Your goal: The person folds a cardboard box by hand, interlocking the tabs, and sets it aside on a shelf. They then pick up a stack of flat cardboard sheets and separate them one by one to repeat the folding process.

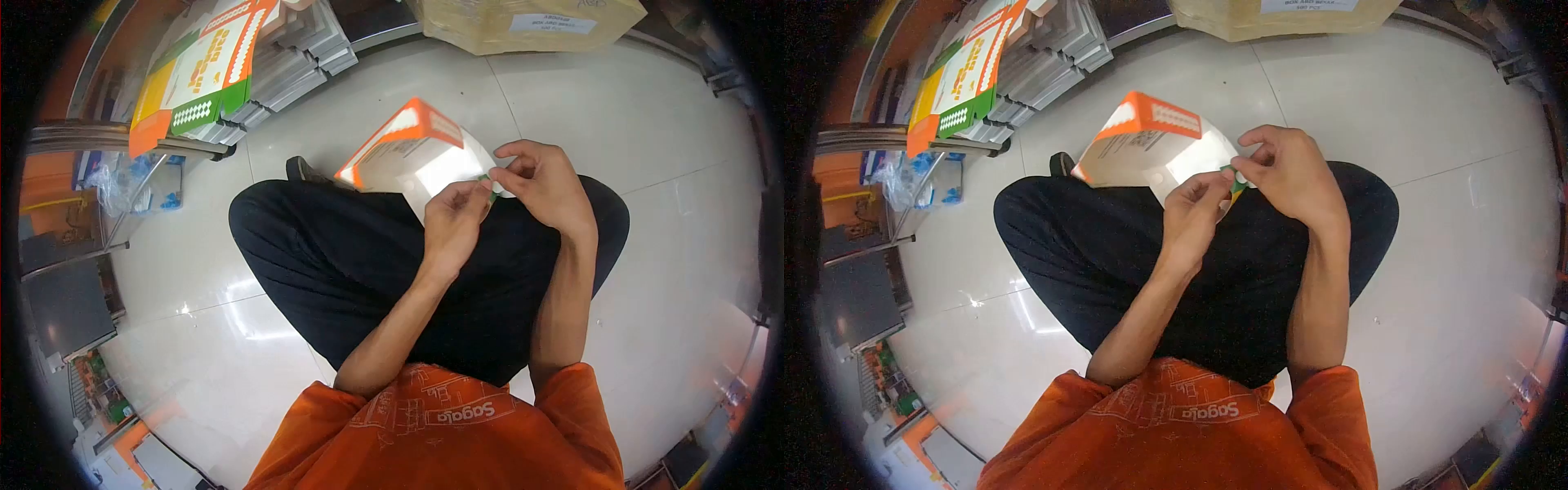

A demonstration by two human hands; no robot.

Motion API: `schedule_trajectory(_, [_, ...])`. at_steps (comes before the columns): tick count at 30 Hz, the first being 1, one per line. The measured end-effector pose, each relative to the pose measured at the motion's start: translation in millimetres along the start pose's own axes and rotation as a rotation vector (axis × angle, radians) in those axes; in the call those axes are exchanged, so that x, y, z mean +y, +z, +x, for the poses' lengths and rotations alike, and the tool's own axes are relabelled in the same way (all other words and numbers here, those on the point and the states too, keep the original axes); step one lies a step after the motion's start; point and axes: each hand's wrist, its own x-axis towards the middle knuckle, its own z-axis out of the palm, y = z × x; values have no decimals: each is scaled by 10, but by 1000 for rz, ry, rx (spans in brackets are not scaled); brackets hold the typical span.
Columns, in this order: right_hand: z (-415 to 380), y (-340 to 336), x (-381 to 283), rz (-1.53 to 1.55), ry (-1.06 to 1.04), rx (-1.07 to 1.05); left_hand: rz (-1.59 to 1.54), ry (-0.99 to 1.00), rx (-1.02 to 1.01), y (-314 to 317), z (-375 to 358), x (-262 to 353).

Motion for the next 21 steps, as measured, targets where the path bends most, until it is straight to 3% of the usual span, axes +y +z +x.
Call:
schedule_trajectory(2, [-10,22,15,72,-5,-24,-96,-164,-54,-85,18,32])
schedule_trajectory(7, [-18,12,25,198,-28,-77,-76,-229,-45,-118,16,107])
schedule_trajectory(13, [51,148,-4,293,-10,-12,-146,-192,-22,-202,32,48])
schedule_trajectory(16, [52,225,-41,300,-76,16,-204,-30,-42,-238,-16,58])
schedule_trajectory(21, [1,257,-163,341,-114,20,-260,29,-16,-241,-101,101])
